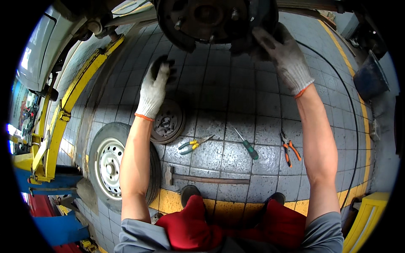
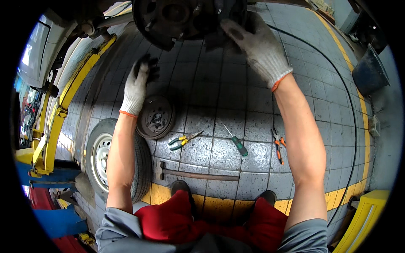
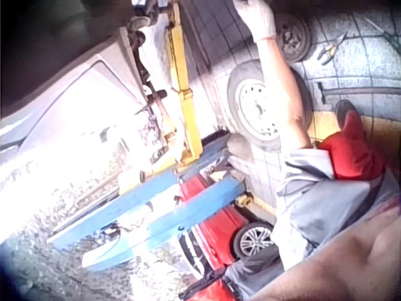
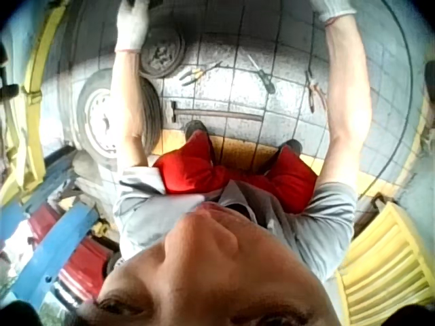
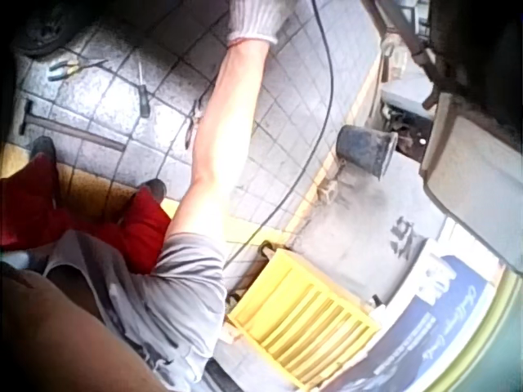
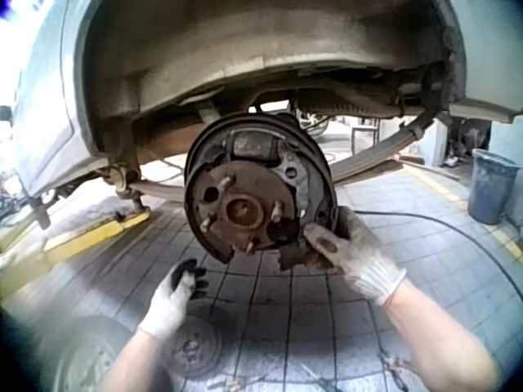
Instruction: The person uses pliers and a screwdriver to remove retaining clips and springs from a vehicle's drum brake assembly. They then detach the brake shoes and backing plate from the wheel hub, holding the disassembled components in their hands.
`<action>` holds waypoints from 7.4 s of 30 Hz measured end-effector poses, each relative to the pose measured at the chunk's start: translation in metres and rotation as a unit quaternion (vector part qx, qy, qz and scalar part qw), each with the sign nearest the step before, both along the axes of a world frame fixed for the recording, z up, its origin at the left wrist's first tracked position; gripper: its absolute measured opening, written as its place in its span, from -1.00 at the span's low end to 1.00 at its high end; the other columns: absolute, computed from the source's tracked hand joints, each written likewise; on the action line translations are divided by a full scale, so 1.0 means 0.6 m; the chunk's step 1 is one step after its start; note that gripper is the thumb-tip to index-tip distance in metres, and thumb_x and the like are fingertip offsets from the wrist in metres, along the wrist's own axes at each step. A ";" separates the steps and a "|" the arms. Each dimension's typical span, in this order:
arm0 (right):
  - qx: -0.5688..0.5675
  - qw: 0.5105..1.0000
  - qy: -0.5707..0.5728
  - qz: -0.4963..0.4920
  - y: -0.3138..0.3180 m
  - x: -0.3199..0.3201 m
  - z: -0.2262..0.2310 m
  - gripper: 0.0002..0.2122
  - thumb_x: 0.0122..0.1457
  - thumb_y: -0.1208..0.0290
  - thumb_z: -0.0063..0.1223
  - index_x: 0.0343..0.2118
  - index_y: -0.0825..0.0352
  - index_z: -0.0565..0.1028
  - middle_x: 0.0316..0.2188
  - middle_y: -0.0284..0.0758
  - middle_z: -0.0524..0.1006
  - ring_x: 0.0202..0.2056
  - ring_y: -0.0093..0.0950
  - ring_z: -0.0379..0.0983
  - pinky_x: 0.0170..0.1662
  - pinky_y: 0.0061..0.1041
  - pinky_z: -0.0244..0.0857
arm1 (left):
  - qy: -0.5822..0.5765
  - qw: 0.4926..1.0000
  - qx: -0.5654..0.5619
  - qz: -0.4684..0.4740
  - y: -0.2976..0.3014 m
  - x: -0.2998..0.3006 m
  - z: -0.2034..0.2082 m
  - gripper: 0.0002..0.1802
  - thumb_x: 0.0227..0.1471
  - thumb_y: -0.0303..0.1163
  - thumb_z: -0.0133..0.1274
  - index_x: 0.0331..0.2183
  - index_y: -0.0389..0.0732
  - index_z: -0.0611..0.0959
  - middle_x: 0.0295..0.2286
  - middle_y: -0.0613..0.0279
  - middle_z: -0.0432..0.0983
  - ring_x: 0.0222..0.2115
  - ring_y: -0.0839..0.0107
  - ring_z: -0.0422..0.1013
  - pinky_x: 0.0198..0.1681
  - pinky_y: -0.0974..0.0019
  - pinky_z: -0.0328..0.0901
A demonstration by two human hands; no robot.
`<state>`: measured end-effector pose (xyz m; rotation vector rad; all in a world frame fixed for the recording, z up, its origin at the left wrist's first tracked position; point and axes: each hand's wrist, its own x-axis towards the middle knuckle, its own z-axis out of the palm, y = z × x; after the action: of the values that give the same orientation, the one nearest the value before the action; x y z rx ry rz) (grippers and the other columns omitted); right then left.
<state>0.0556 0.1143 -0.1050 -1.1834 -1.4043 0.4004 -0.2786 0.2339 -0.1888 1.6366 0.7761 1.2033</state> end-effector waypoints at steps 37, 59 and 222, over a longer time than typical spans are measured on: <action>-0.050 0.990 0.135 0.005 -0.020 -0.039 0.030 -0.68 0.24 0.49 0.26 -0.01 0.51 0.47 -0.08 -0.15 0.58 -0.17 -0.44 0.60 -0.16 -0.51 0.57 | 0.212 0.804 0.498 0.248 -0.048 0.121 0.155 0.18 -0.27 -0.18 0.57 0.32 -0.30 0.32 0.27 -0.22 0.25 0.08 -0.20 0.40 0.12 -0.10 0.35; -0.036 0.995 0.083 -0.044 0.013 -0.027 -0.002 -0.54 0.20 0.24 0.35 0.00 0.48 0.50 -0.14 -0.07 0.61 -0.09 -0.23 0.59 0.02 -0.30 0.45 | 0.158 0.748 0.595 0.247 -0.027 0.189 0.186 0.01 -0.44 -0.09 0.58 0.05 -0.34 0.55 -0.17 -0.12 0.60 -0.22 -0.11 0.57 -0.11 -0.02 0.48; -0.083 0.988 -0.054 -0.119 0.000 -0.039 0.201 -0.39 0.24 0.25 0.34 0.24 0.48 0.37 0.05 -0.21 0.56 0.03 -0.47 0.49 0.12 -0.47 0.39 | 0.006 0.881 0.408 0.241 -0.056 0.214 0.135 -0.18 -0.28 -0.12 0.50 0.12 0.06 0.64 -0.19 0.20 0.44 -0.19 0.08 0.46 -0.19 0.02 0.35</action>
<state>0.0323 0.1141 0.0154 -1.5097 -1.3225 0.2919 -0.1500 0.2001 -0.1076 2.1860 0.7508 2.0750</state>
